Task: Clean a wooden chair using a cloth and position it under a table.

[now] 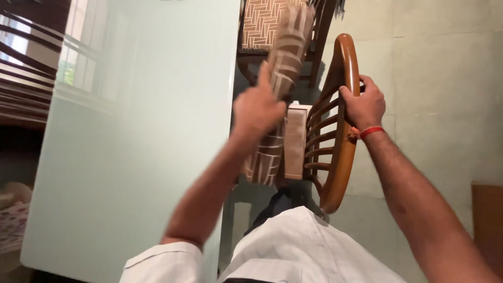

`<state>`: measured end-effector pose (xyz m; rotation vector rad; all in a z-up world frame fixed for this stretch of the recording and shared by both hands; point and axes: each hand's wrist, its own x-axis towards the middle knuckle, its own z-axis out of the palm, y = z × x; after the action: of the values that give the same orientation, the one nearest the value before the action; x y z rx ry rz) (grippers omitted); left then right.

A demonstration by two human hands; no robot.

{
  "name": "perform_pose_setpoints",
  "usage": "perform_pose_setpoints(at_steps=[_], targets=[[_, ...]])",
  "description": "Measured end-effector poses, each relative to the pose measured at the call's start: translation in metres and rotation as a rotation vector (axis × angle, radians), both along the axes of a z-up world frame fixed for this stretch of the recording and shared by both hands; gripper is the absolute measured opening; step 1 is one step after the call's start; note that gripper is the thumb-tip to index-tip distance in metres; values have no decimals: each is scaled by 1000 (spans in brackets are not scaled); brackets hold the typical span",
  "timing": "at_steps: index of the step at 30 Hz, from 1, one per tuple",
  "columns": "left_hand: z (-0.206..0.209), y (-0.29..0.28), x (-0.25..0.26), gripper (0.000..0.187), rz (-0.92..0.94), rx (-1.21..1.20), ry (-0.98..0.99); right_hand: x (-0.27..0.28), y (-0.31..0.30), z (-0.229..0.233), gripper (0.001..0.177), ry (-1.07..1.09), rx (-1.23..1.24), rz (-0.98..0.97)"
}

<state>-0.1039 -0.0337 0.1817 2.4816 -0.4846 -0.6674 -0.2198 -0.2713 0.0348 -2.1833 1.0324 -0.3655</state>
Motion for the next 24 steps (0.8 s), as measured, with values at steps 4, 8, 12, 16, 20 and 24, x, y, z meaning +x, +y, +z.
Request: perform_pose_setpoints(at_steps=[4, 8, 12, 16, 20, 24], targets=[[-147, -29, -27, 89, -74, 184, -186, 2, 6, 12, 49, 2, 24, 3], [-221, -27, -39, 88, -136, 346, -181, 0, 5, 1, 46, -27, 24, 64], [-271, -22, -42, 92, -133, 487, -106, -3, 5, -1, 45, -91, -47, 119], [-269, -16, -41, 97, -112, 508, -69, -4, 5, 2, 45, -91, -40, 123], [-298, -15, -45, 104, -154, 513, -39, -5, 7, 5, 44, -72, -41, 123], [-377, -31, -59, 109, -130, 483, 7, 2, 8, 11, 46, -68, -34, 119]])
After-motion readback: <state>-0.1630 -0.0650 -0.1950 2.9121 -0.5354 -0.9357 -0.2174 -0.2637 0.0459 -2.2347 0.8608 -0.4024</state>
